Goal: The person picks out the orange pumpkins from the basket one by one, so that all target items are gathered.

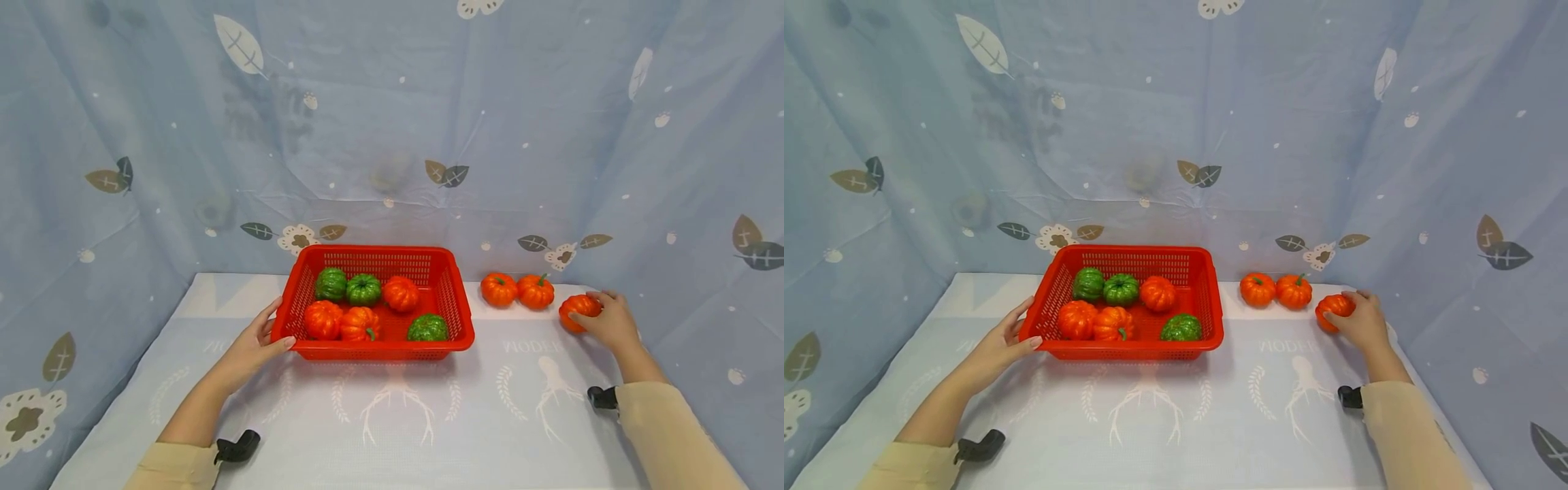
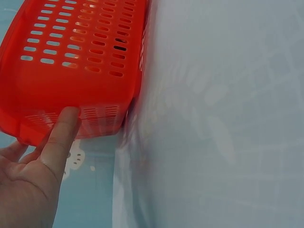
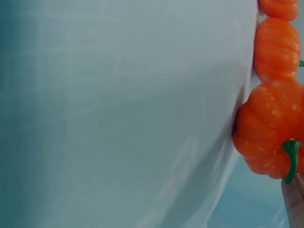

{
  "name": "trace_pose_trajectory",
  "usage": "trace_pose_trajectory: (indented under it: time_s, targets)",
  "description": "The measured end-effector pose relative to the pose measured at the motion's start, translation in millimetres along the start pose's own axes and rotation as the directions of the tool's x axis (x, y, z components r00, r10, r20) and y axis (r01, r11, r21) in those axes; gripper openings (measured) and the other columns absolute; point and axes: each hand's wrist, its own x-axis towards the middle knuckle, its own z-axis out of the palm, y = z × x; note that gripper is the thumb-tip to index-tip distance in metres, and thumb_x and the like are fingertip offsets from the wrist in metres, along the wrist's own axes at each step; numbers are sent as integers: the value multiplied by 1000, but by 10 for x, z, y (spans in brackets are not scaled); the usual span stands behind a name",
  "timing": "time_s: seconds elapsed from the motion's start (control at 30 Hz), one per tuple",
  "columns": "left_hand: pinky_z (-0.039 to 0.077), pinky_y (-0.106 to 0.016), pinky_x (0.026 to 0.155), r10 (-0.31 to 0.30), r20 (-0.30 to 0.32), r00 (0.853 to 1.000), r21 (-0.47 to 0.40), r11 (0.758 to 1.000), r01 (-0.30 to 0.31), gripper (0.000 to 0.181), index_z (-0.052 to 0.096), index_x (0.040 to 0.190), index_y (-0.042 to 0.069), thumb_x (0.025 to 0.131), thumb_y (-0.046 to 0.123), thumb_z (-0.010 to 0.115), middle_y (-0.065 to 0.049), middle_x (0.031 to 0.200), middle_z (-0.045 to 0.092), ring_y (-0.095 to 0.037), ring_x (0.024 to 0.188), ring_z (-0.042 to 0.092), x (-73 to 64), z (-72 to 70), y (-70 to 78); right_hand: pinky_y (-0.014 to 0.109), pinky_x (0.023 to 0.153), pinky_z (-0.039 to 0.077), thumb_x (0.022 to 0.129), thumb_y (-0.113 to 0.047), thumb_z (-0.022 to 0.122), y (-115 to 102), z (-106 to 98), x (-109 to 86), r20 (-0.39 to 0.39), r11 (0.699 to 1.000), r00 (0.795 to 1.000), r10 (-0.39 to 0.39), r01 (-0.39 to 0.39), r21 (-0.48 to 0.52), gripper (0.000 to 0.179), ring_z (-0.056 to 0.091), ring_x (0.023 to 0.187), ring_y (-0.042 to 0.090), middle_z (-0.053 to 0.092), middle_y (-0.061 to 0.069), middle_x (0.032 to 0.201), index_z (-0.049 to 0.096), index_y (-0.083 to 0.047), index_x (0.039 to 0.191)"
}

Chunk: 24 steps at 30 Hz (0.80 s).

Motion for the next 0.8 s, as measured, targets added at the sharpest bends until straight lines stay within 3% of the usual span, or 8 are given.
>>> trace_pose_trajectory:
  time_s: [0.2, 0.37, 0.6, 0.8]
  targets:
    - [51, -26, 95, 1, -6, 1000, 10, 1000, -1, 91, 9, 162, 16, 94, 13, 69, -28, 155, 33, -46, 138, 40, -13, -14, 0, 71, 101, 35, 94, -37, 69, 11, 31, 63, -27, 998, 998, -51, 52, 29, 77, 36, 122, 58, 33, 42, 139, 38, 13, 143]
    - [50, -23, 94, 4, -6, 1000, 7, 1000, -4, 90, 9, 162, 16, 94, 12, 69, -29, 154, 33, -46, 138, 40, -10, -18, -7, 67, 103, 36, 94, -37, 70, 12, 84, 111, -71, 996, 997, -38, 43, 81, 74, 41, 122, 54, 42, 39, 137, 40, 13, 140]
    - [49, -21, 93, 12, 0, 1000, 0, 1000, -12, 90, 9, 162, 16, 94, 12, 68, -29, 154, 34, -46, 137, 40, -1, -15, -6, 72, 105, 28, 84, -16, 78, 61, 117, 152, -61, 994, 992, -108, 109, 11, 81, 30, 126, 61, 31, 45, 138, 33, 16, 144]
    - [49, -20, 92, 14, 1, 1000, -8, 1000, -14, 90, 9, 162, 15, 94, 11, 68, -29, 154, 33, -47, 138, 39, -3, -4, -10, 71, 107, 26, 85, -14, 76, 125, 124, 164, -54, 998, 998, -45, 47, 42, 84, 29, 128, 61, 27, 45, 141, 27, 15, 147]
